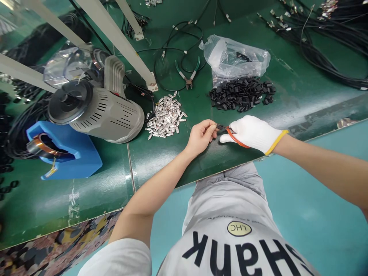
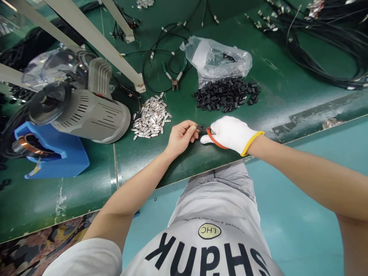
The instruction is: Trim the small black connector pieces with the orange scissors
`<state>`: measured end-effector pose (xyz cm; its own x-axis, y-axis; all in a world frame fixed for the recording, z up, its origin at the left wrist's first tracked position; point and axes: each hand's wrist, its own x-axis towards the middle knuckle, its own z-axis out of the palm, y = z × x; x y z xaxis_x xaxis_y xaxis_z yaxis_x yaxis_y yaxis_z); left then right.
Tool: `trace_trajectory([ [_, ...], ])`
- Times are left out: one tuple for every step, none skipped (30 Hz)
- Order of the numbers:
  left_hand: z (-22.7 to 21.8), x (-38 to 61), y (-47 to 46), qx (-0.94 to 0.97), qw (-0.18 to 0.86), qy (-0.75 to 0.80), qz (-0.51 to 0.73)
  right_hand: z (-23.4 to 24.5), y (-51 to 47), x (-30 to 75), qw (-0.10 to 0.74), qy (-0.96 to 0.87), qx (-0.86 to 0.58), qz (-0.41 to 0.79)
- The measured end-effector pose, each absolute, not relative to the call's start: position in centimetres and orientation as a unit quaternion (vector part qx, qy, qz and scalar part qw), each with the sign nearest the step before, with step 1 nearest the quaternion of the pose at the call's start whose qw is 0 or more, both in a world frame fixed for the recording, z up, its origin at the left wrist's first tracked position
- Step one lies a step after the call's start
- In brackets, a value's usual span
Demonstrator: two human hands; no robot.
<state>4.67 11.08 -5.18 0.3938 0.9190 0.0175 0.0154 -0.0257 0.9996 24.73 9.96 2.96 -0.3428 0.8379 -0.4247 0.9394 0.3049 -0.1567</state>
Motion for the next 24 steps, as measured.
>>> trace_trajectory([
  [-5.2,4.7,11.1,0.600,0.581,0.389,0.389,2.9,10.0,24.8,0.131,0.801,0.553,-0.190],
  [-5.1,4.7,11.1,0.599,0.582,0.389,0.389,2.9,10.0,24.9,0.128,0.804,0.549,-0.188],
  [-5.1,4.7,11.1,0.598,0.583,0.389,0.388,2.8,10.0,24.9,0.126,0.807,0.546,-0.187],
  [-5.1,4.7,11.1,0.598,0.584,0.388,0.389,2.8,10.0,25.0,0.126,0.808,0.544,-0.187],
  [-5.1,4.7,11.0,0.597,0.585,0.387,0.390,2.7,10.0,25.1,0.127,0.809,0.543,-0.187],
  [-5.1,4.7,11.0,0.596,0.586,0.387,0.390,2.7,10.0,25.2,0.127,0.810,0.540,-0.188],
  [-5.1,4.7,11.0,0.596,0.586,0.386,0.390,2.7,10.0,25.2,0.128,0.810,0.540,-0.188],
  [-5.1,4.7,10.9,0.596,0.586,0.386,0.390,2.7,10.0,25.3,0.130,0.810,0.540,-0.186],
  [-5.1,4.7,10.9,0.597,0.586,0.385,0.389,2.8,9.9,25.3,0.131,0.811,0.541,-0.181],
  [-5.1,4.8,10.9,0.599,0.586,0.384,0.387,2.9,9.9,25.3,0.129,0.812,0.542,-0.175],
  [-5.1,4.8,10.9,0.602,0.586,0.382,0.385,3.1,9.8,25.3,0.128,0.813,0.543,-0.168],
  [-5.1,4.8,10.8,0.605,0.585,0.380,0.384,3.3,9.8,25.2,0.126,0.813,0.544,-0.162],
  [-5.1,4.8,10.8,0.605,0.585,0.379,0.384,3.5,9.8,25.1,0.124,0.814,0.545,-0.158],
  [-5.1,4.9,10.8,0.605,0.586,0.378,0.384,3.7,9.8,25.0,0.126,0.812,0.547,-0.157],
  [-5.1,4.9,10.8,0.602,0.588,0.379,0.385,3.8,9.8,24.8,0.131,0.808,0.552,-0.159],
  [-5.1,4.9,10.8,0.598,0.591,0.381,0.386,4.0,9.8,24.6,0.137,0.802,0.558,-0.163],
  [-5.0,4.9,10.8,0.594,0.593,0.383,0.386,4.1,9.9,24.4,0.143,0.796,0.563,-0.168],
  [-5.0,4.9,10.8,0.590,0.594,0.386,0.386,4.2,9.9,24.2,0.147,0.792,0.567,-0.172],
  [-5.0,4.9,10.8,0.588,0.594,0.389,0.386,4.2,9.9,24.1,0.151,0.787,0.572,-0.175],
  [-5.1,4.9,10.7,0.587,0.595,0.391,0.387,4.2,9.9,24.0,0.152,0.784,0.576,-0.175],
  [-5.1,4.9,10.7,0.585,0.594,0.393,0.388,4.1,9.8,23.9,0.151,0.782,0.578,-0.175],
  [-5.1,4.9,10.7,0.584,0.594,0.393,0.389,4.1,9.7,23.8,0.151,0.780,0.582,-0.173],
  [-5.1,5.0,10.7,0.583,0.594,0.393,0.390,4.0,9.6,23.8,0.151,0.779,0.584,-0.172],
  [-5.1,5.0,10.7,0.582,0.595,0.393,0.392,3.9,9.5,23.8,0.150,0.778,0.587,-0.170],
])
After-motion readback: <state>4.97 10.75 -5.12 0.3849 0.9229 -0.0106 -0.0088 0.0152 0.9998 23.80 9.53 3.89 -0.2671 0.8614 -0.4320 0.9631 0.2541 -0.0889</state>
